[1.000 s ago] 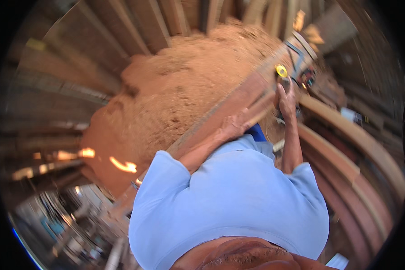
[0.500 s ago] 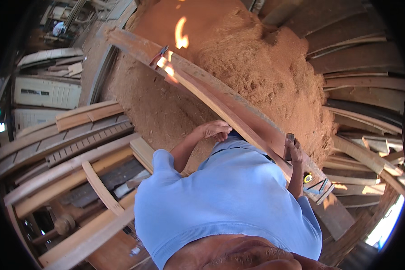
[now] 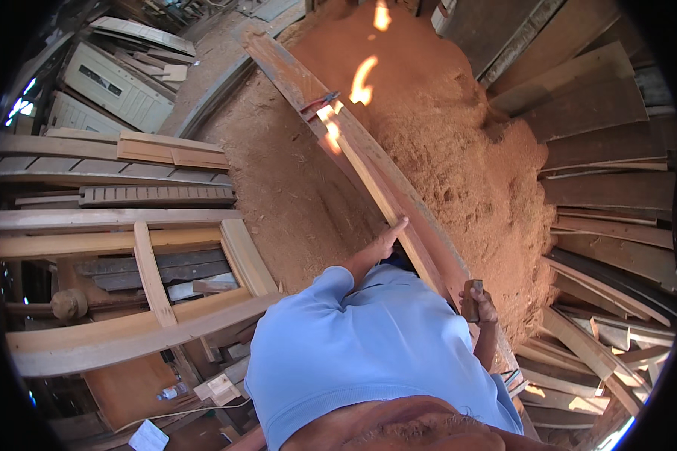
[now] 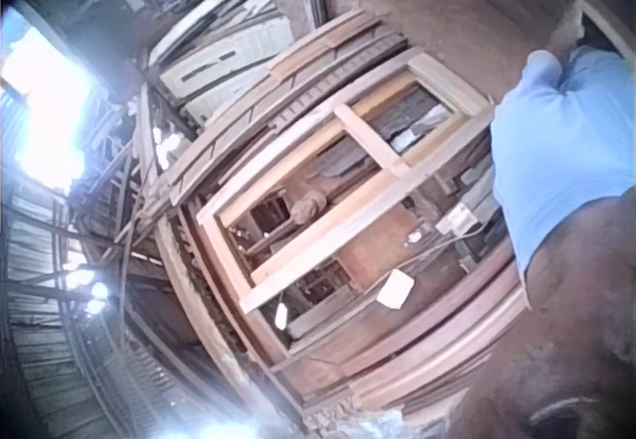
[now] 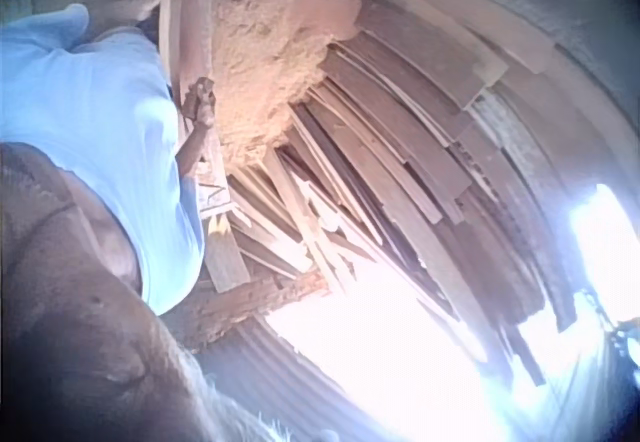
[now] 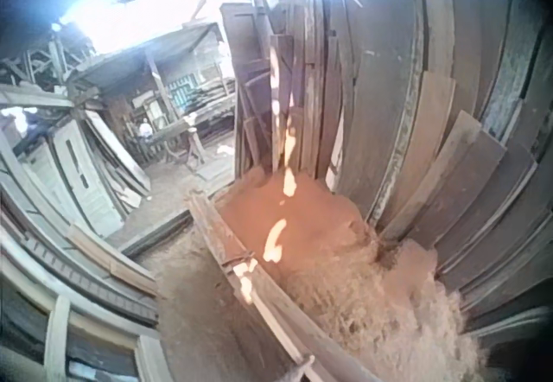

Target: The person marks a wooden plank with a pencil using a metal square, measures the plank with a tape measure, and sands the plank with a sanding block. The person then compares the sanded plank with another piece of wood and places it on a workbench.

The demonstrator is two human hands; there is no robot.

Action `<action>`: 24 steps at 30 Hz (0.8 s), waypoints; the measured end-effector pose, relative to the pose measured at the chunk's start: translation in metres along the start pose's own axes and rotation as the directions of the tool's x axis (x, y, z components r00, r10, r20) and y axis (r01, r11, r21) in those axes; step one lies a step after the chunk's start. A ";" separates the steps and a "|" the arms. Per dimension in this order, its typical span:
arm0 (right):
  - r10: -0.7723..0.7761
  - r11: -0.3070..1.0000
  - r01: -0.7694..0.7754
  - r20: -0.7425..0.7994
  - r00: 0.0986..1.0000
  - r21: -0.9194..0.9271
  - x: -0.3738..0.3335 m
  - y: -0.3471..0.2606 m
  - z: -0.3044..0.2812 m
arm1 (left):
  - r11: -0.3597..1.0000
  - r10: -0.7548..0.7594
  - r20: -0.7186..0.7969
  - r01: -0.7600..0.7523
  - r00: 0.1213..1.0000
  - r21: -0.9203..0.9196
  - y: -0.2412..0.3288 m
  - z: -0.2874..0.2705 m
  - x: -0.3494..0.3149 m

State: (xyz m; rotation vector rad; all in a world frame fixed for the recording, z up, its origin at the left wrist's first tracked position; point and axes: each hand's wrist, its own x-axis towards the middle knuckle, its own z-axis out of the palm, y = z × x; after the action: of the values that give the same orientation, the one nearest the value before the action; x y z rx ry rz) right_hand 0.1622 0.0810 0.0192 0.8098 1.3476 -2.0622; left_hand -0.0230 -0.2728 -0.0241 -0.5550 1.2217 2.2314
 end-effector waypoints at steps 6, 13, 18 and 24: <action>0.019 0.998 -0.020 0.025 1.000 0.053 0.014 -0.001 0.006 | 0.999 -0.024 -0.023 0.025 0.999 0.045 -0.010 -0.021 0.007; -0.101 0.978 0.106 0.038 0.994 -0.178 0.033 0.002 0.011 | 0.900 -0.046 -0.252 0.150 0.967 0.410 0.004 -0.009 -0.003; -0.219 0.906 0.201 -0.006 0.976 -0.371 0.031 -0.005 0.032 | 0.849 -0.083 -0.300 0.225 0.950 0.478 0.018 -0.002 -0.009; -0.287 0.777 0.263 0.050 0.957 -0.572 0.037 -0.036 0.079 | 0.846 -0.110 -0.289 0.242 0.951 0.475 0.028 0.002 -0.002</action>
State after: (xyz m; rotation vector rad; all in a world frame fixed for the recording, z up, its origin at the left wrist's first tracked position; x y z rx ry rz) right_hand 0.0965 0.0159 0.0398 0.3978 2.0724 -1.6686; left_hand -0.0392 -0.2843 -0.0039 -0.7142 1.7341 1.6192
